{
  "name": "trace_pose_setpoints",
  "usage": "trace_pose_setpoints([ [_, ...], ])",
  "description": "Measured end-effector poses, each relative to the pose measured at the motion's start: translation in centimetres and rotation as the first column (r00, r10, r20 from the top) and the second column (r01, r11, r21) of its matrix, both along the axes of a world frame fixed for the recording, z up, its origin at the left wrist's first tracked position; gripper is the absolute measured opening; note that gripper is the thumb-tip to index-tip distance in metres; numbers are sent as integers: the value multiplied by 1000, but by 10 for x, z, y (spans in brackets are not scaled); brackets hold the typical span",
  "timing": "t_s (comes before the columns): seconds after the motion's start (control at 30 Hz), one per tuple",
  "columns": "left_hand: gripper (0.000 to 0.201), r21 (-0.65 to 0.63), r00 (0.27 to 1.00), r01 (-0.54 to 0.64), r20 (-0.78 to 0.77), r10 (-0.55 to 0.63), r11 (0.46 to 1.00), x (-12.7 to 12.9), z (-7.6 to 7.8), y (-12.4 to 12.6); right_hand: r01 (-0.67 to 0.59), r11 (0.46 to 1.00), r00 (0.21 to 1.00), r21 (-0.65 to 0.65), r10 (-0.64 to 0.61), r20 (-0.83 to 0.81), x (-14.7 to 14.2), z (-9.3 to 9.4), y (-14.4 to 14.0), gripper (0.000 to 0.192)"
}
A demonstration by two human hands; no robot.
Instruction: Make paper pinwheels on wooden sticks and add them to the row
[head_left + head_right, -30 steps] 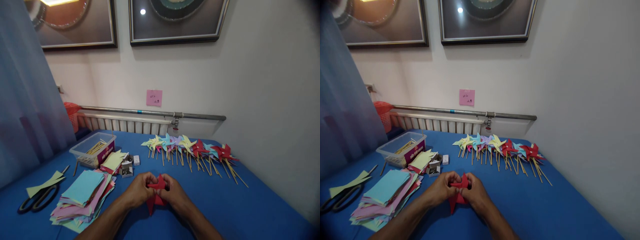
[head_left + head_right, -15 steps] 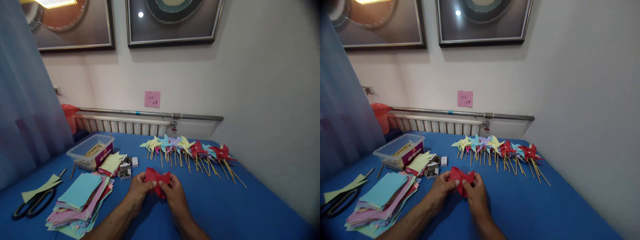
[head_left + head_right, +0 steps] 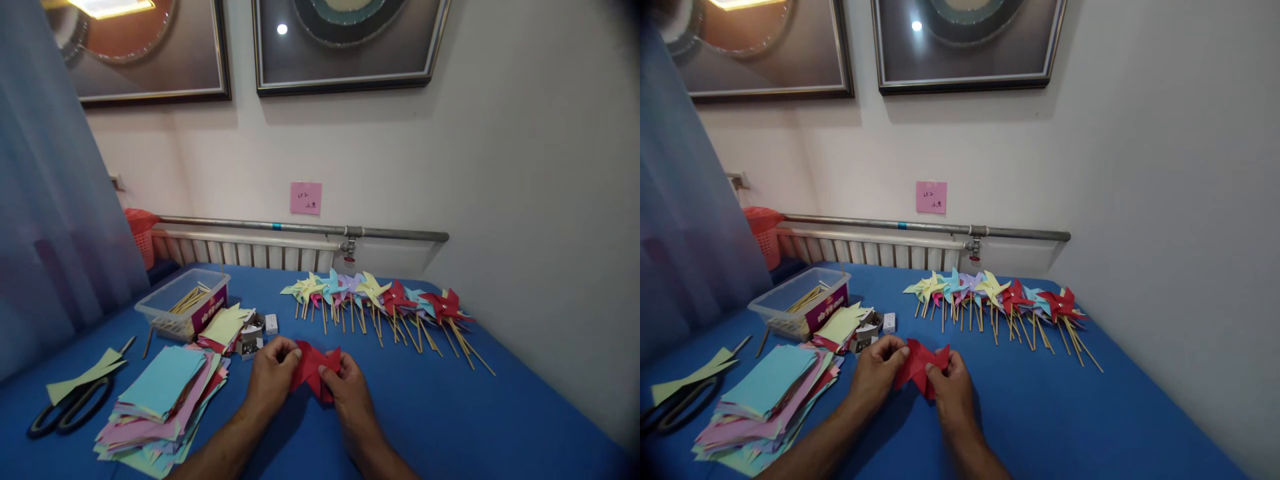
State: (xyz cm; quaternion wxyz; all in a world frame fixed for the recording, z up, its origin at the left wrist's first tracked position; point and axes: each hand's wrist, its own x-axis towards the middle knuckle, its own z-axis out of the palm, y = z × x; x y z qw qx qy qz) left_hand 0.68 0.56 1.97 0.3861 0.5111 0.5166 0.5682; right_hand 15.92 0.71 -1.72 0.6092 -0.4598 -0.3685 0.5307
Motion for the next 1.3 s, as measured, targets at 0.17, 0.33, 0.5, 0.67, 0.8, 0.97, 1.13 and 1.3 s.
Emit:
trace_pose_setpoints([
  [0.17,20,258,946,43,-322,43,965,-1,0,-9,15,1000,1000,1,-15,-4,1,4,-2,34],
  [0.33,20,594,763,155,-579,286,789,-3,-5,-13,23,1000,1000,-10,-23,-6,0,4,-2,35],
  [0.5,24,666,662,228,-641,389,711,-6,-3,-11,9,1000,1000,-9,-10,-10,0,2,-2,36],
  [0.67,30,690,591,313,-680,434,653,-5,1,-13,2,1000,1000,4,-2,-25,-1,1,-1,36],
  [0.8,33,696,550,354,-695,463,624,-3,4,-14,3,1000,999,10,-2,-42,-1,0,-1,34],
  [0.97,35,698,507,368,-704,497,614,-2,4,-13,-22,1000,999,14,23,-39,-1,0,-1,30],
  [1.13,35,682,496,379,-720,485,625,-3,3,-13,-30,999,999,13,31,-34,-1,-1,-1,30],
  [1.3,35,666,476,383,-736,481,641,-2,2,-13,-51,999,997,19,52,-50,-3,-1,-2,33],
])
